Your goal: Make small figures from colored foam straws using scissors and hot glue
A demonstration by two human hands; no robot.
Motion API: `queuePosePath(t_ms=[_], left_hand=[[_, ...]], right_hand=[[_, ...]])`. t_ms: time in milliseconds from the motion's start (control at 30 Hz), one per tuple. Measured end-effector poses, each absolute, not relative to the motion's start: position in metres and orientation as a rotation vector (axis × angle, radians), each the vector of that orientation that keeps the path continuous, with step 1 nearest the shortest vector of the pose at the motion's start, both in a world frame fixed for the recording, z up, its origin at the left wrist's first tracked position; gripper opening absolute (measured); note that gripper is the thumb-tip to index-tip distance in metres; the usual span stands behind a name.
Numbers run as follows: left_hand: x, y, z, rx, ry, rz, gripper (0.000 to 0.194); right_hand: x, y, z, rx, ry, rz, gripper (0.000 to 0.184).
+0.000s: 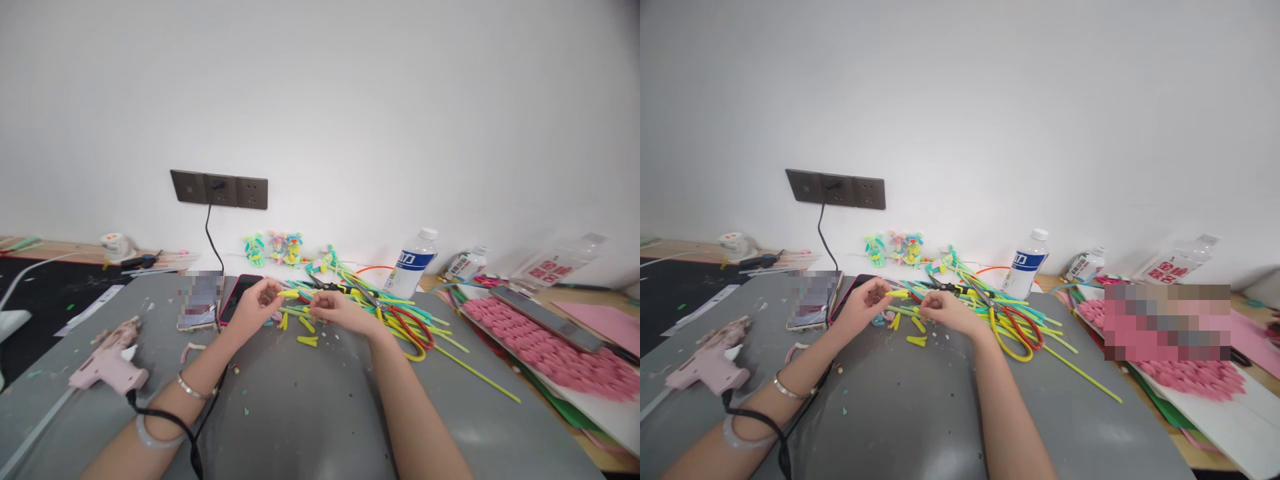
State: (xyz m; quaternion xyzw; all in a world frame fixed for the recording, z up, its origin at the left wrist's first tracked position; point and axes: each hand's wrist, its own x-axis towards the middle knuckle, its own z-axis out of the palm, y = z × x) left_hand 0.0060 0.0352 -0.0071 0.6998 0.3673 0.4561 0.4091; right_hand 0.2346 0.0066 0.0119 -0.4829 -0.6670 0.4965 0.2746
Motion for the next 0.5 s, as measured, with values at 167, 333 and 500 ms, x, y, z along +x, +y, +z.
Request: queuePosePath(t_ms=[167, 333, 500], left_hand=[[0.006, 0.0349, -0.0066, 1.764, 0.926, 1.141, 0.017], [0.0054, 0.0355, -0.0082, 1.766, 0.92, 1.125, 0.016], [0.0054, 0.0371, -0.0101, 1.758, 0.915, 1.127, 0.016]], right_hand=[[0.2378, 0.0099, 0.0069, -1.264, -1.661, 1.363, 0.034], [0.2373, 0.0138, 0.0029, -1.244, -1.533, 1.327, 0.038], [0.2341, 0.0164, 0.0035, -1.213, -1.426, 1.226, 0.039]])
